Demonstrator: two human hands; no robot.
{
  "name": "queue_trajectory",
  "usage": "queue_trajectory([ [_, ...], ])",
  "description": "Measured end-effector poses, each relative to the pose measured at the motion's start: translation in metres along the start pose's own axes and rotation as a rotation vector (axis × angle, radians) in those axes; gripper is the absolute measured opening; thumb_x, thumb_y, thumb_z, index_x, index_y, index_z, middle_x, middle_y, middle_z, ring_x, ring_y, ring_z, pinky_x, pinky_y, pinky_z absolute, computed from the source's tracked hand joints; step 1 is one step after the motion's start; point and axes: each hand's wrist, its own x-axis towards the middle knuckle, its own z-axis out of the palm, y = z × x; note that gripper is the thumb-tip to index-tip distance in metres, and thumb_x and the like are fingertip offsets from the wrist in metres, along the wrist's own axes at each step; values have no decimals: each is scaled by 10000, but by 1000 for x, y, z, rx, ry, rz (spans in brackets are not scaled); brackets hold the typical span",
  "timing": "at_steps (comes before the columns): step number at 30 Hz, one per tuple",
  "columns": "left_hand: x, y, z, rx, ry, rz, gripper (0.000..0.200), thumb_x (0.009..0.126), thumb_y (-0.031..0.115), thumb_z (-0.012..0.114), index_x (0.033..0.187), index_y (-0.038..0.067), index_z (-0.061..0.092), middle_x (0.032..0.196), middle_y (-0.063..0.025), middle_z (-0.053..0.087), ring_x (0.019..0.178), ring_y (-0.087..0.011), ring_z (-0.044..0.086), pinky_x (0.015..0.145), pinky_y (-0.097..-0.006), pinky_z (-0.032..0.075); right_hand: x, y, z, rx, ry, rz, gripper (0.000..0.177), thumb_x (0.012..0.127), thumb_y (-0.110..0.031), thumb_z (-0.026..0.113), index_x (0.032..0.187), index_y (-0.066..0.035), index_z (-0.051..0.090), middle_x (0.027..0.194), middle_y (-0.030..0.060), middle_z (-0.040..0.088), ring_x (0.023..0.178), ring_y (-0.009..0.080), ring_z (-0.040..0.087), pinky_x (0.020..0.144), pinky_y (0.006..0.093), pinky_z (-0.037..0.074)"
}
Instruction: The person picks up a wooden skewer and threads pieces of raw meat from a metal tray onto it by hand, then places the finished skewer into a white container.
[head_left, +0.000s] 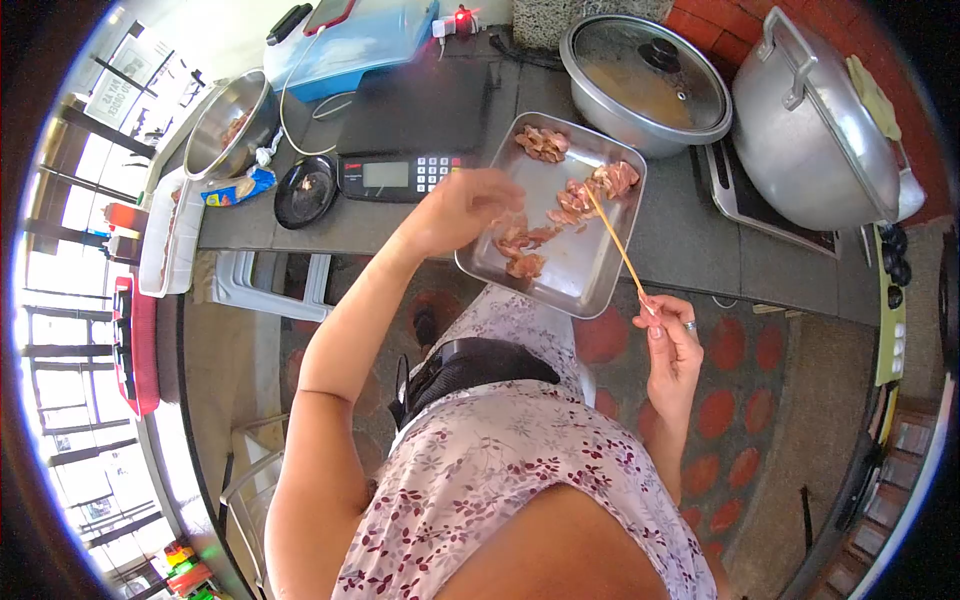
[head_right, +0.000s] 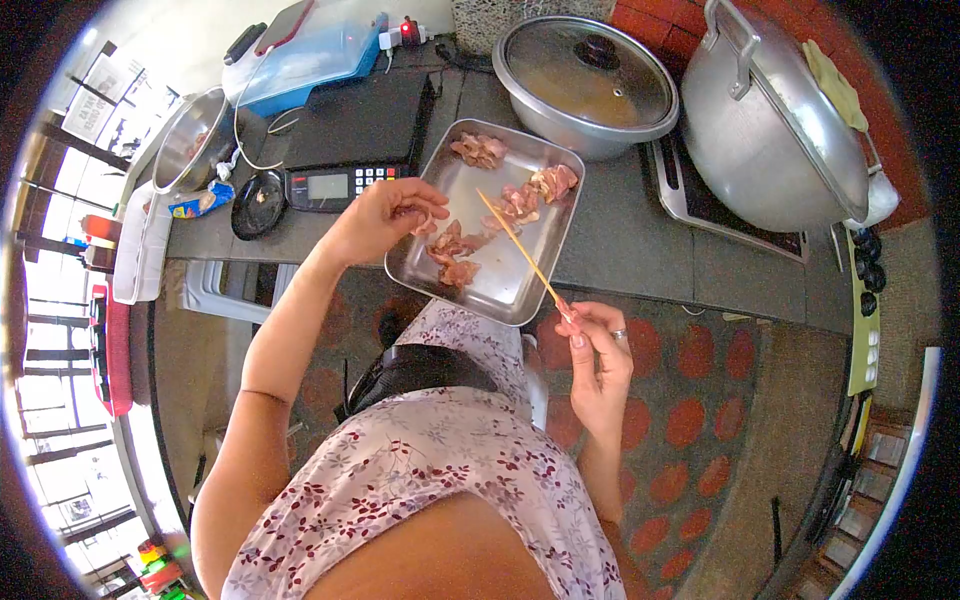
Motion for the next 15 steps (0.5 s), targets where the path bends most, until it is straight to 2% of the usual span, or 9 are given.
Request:
queue_trajectory([
  [3,1,12,0,68,66,-6,281,781,-54,530,1054,-51,598,1002,-123,659,976,-169,620,834,-288,492,-2,1,-2,-8,3,6,157,926,-40,508,998,26,631,1078,131,557,874,190,608,778,300,500],
  [5,2,15,5,-58,49,-29,308,828,-99,494,1127,-55,552,1036,-126,652,957,-128,617,818,-257,494,-3,3,-4,-10,6,5,155,927,-43,507,990,25,631,1077,130,557,877,190,605,774,298,496],
  [8,0,27,12,-169,33,-142,272,832,-68,546,1103,-67,561,1088,-144,638,970,-153,626,837,-265,500,-6,6,-7,-49,1,12,154,930,-61,507,973,20,631,1015,122,579,881,179,600,764,277,482],
  [10,4,9,16,-208,63,-93,238,841,-39,567,1079,-58,572,1094,-146,637,967,-163,632,828,-267,511,-6,10,-10,-167,-59,-60,167,940,-93,500,956,6,634,847,82,610,785,138,600,698,253,473],
  [11,5,2,17,-248,99,-45,207,851,-11,588,1055,-48,583,1100,-147,636,964,-173,637,820,-269,521,-8,6,-9,-168,-57,-62,167,940,-93,500,956,6,634,847,82,610,785,138,600,698,253,473],
  [12,6,2,19,-248,98,-43,207,851,-11,588,1055,-48,583,1100,-147,636,964,-173,637,820,-269,521,-11,-2,-6,-92,-65,142,172,942,-105,499,948,-2,637,787,65,619,723,126,591,661,256,470],
  [13,5,3,24,-392,130,-144,170,870,26,586,1028,-37,589,1081,-144,639,937,-178,643,801,-270,530,-14,-7,-5,-15,-73,345,178,944,-116,498,941,-10,640,727,48,628,662,114,582,625,259,467],
  [14,5,3,28,-537,163,-247,143,890,63,583,1002,-26,595,1062,-141,643,910,-182,650,783,-271,540,-16,-7,-5,-75,-118,362,182,944,-129,498,932,-15,640,718,50,648,567,105,551,547,272,444],
  [15,6,1,32,-538,164,-245,143,890,63,583,1002,-26,595,1062,-141,643,910,-182,650,783,-271,540,-16,-6,-3,-76,-119,360,182,944,-129,498,932,-15,640,718,50,648,567,105,551,547,272,444],
])
